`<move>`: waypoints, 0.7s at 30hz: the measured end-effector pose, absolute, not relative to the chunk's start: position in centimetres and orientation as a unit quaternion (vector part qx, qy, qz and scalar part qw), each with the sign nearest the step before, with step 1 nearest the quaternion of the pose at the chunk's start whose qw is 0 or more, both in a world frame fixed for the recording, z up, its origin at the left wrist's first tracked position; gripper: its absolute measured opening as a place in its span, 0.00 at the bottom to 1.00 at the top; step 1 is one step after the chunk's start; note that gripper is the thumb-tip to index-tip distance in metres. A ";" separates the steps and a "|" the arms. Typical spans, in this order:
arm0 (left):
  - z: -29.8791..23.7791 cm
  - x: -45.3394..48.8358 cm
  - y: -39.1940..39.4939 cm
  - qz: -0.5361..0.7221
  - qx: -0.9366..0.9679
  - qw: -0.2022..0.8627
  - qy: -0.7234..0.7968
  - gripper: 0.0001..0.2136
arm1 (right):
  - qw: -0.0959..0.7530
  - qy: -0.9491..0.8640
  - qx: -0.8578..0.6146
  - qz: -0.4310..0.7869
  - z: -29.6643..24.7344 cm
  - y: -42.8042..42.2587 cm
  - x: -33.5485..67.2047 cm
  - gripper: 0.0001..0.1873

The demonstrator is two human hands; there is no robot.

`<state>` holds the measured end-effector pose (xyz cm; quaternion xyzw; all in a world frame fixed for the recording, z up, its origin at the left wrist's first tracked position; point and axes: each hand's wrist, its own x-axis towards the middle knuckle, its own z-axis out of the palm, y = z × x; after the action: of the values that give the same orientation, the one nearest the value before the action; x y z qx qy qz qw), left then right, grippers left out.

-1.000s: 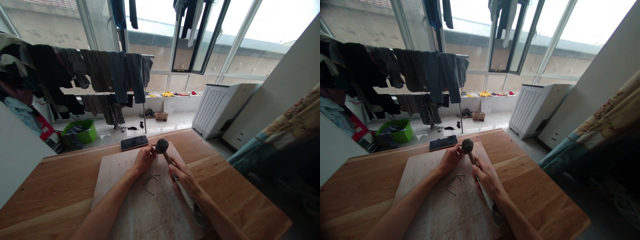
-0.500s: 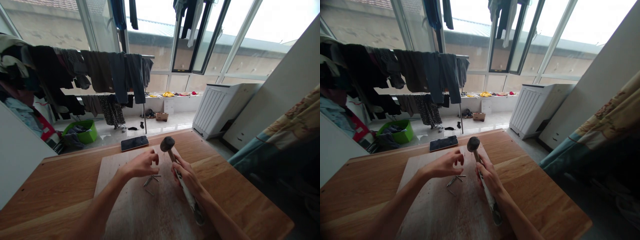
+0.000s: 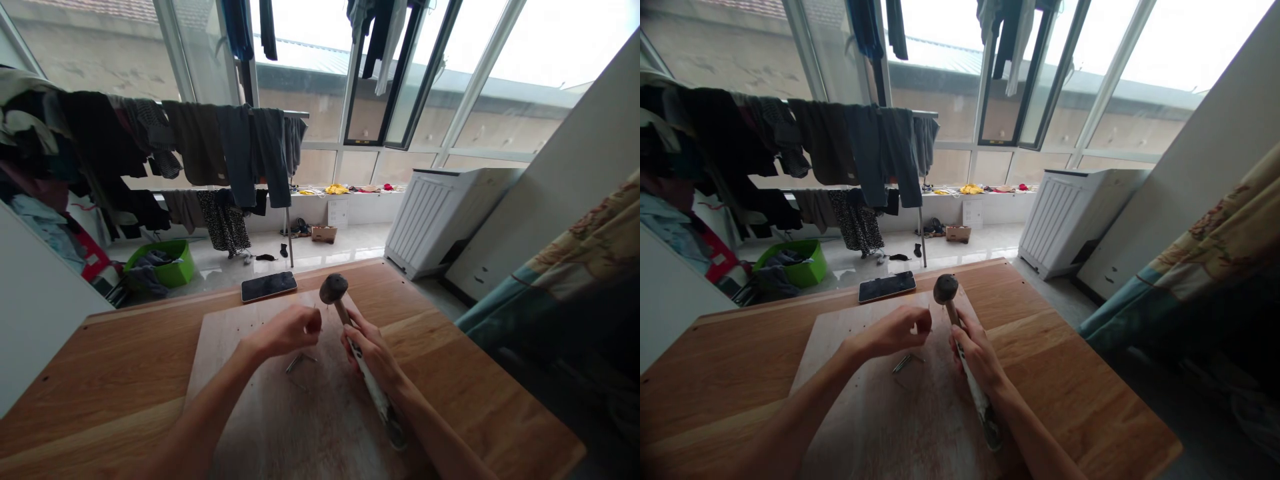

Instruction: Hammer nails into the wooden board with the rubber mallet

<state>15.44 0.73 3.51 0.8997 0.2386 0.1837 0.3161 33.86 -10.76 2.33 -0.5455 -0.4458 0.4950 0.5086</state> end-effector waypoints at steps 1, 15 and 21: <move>3.1 15.2 1.4 0.213 0.885 0.325 0.255 0.06 | 0.509 -0.445 -0.546 0.494 2.3 -10.7 33.9 0.26; 0.1 14.5 3.3 0.366 0.800 0.328 0.345 0.03 | 0.506 -0.451 -0.540 0.499 1.6 -10.7 34.1 0.21; 0.1 14.2 3.4 0.360 0.801 0.336 0.341 0.04 | 0.517 -0.435 -0.535 0.507 2.1 -10.7 33.7 0.25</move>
<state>14.20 3.44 0.09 0.8010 0.3405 0.3602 0.3358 33.66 -10.71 2.10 -0.5355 -0.4351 0.5068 0.5169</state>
